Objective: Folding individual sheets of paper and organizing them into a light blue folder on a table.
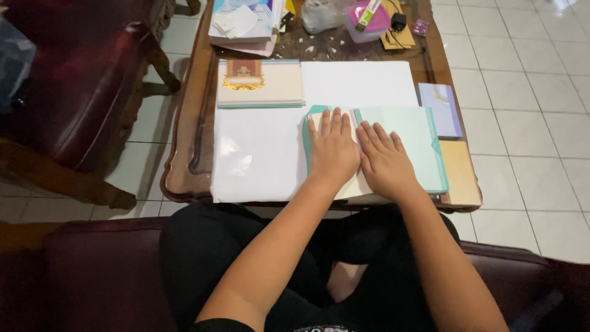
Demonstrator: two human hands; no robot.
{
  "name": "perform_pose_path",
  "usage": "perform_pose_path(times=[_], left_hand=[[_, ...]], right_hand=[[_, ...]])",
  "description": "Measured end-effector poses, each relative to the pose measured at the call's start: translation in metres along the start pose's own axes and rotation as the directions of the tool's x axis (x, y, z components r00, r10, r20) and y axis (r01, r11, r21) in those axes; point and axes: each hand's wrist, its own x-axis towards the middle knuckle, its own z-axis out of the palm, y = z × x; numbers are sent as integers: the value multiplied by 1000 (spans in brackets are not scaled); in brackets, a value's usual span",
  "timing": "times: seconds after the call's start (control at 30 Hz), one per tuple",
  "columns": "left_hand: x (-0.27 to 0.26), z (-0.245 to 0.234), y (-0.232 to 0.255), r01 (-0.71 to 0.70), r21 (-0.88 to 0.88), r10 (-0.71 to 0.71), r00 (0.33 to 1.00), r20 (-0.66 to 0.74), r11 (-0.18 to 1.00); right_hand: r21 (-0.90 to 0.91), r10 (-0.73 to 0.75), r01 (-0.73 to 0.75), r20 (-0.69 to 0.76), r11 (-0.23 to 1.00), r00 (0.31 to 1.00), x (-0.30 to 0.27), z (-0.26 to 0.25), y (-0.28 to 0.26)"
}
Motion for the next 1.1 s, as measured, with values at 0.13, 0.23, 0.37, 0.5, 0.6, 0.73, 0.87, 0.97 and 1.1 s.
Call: perform_pose_path(times=[0.13,0.23,0.37,0.5,0.6,0.73,0.87,0.97,1.1], left_hand=[[-2,-7,1,32,7,-32,999,-2,999],[-2,-8,3,28,20,-29,999,40,999],[-1,-9,5,-33,30,31,997,73,999],[-3,-4,3,-28,34,25,996,81,999],[-2,-1,3,-28,41,25,997,70,999],[2,4,-1,-33,42,29,996,82,999],[3,8,0,-47,37,43,995,95,998],[-5,16,-1,-94,82,89,994,59,992],[-30,30,-7,-304,95,303,953,22,948]], right_hand=[[11,15,-15,19,1000,1000,-30,-2,-5],[34,10,-12,44,999,999,-25,0,-2],[33,-10,9,24,999,1000,10,1,7],[20,-68,68,-16,997,998,47,9,21],[45,-97,98,-36,994,995,47,9,28],[62,-100,105,-74,993,992,11,10,24],[93,-61,68,-80,993,995,-38,9,13],[131,-45,56,-87,990,995,-47,11,11],[165,-46,61,-90,984,995,-38,16,19]])
